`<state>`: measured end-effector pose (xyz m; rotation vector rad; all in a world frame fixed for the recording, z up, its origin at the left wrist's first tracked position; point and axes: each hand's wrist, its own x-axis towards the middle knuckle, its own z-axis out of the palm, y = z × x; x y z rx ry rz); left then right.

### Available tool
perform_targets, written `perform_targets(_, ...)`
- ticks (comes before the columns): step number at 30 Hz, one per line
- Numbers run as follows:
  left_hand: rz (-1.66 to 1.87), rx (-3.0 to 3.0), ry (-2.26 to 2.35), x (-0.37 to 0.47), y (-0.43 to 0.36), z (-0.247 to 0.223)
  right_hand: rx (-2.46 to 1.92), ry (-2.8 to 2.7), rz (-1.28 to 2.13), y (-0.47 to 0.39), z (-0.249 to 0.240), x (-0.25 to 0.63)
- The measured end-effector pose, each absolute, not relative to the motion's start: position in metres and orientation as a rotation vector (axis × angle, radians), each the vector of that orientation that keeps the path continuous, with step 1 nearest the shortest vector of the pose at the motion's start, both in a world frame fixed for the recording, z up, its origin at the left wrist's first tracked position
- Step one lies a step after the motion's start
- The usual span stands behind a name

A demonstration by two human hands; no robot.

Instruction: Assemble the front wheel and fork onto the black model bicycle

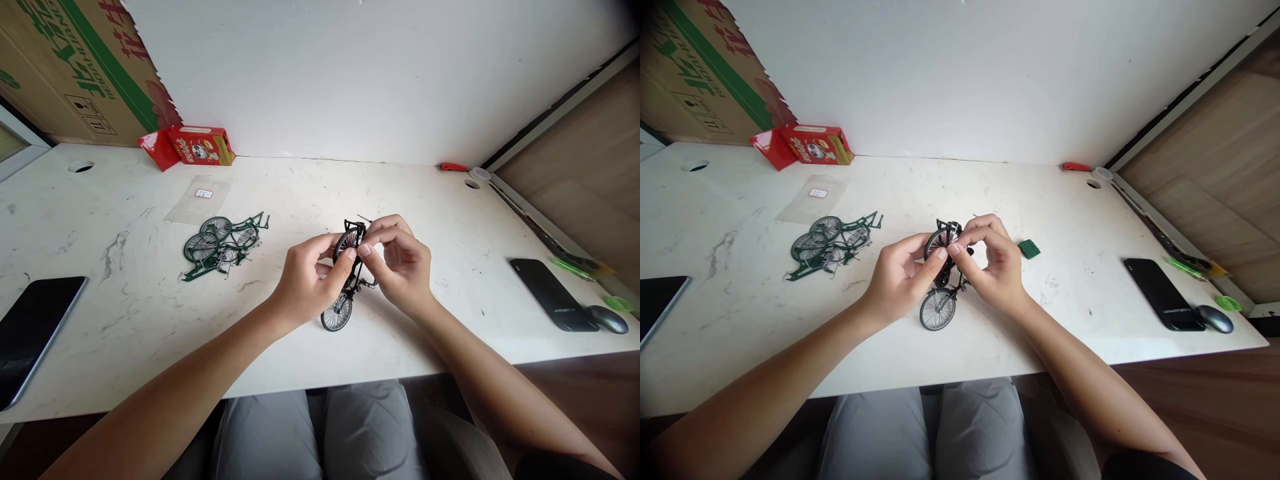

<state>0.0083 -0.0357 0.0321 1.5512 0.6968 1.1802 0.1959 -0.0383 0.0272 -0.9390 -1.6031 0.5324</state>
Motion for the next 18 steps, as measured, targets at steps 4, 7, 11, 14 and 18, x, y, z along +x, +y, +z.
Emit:
perform_targets(4, 1.180, 1.559, 0.702, 0.0087, -0.0351, 0.0307, -0.939, -1.603, 0.547, -0.0370, 0.0272, 0.1963)
perform_targets(7, 1.172, 1.562, 0.701, 0.0089, -0.0346, 0.0297, -0.939, -1.600, 0.571, -0.0355, 0.0265, 0.1967)
perform_targets(11, 1.155, 1.559, 0.692, 0.0085, -0.0341, 0.0291, -0.936, -1.601, 0.622, -0.0343, 0.0249, 0.1977)
perform_targets(14, 1.150, 1.556, 0.696, 0.0084, -0.0339, 0.0290, -0.932, -1.605, 0.651, -0.0342, 0.0245, 0.1989)
perform_targets(18, 1.151, 1.547, 0.694, 0.0085, -0.0340, 0.0291, -0.928, -1.604, 0.676, -0.0341, 0.0246, 0.1999)
